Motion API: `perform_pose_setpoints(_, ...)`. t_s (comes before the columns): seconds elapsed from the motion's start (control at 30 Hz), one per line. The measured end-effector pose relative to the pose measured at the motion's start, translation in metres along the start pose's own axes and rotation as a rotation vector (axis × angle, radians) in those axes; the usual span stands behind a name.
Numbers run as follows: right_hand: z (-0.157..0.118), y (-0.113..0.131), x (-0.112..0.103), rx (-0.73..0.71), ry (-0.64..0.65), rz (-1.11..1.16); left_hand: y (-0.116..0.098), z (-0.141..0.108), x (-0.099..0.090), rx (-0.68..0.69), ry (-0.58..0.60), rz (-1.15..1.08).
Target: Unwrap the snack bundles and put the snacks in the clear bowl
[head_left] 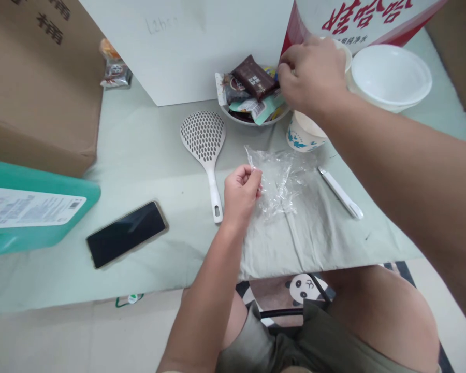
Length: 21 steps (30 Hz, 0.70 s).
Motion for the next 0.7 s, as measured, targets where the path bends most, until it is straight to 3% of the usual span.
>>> perform_pose_setpoints(0.13,-0.051,-0.001,-0.011,0.071,-0.205,0.443,-0.002,0.002,-0.004,0.006,-0.027,0.005)
perform_pose_setpoints(0.3,-0.105,0.004,0.044,0.609,0.125,1.126,-0.001,0.005,-0.005,0.022,-0.075,-0.024)
perform_pose_setpoints(0.43,-0.096,0.011,0.074,0.789,0.097,1.338,-0.002,0.006,-0.006,0.073,-0.128,-0.034)
perform_pose_setpoints(0.7,-0.070,0.009,0.094,0.757,0.034,1.353,-0.004,0.009,-0.006,0.016,-0.120,-0.115)
Point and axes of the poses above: each hand's wrist, its own z-axis towards the middle knuckle, its own x-axis out of the palm, y = z × x, the point moved 5 cm from there along z, towards the middle knuckle, and after that the axes turned 2 degrees about -x, right-handed, at the moved point
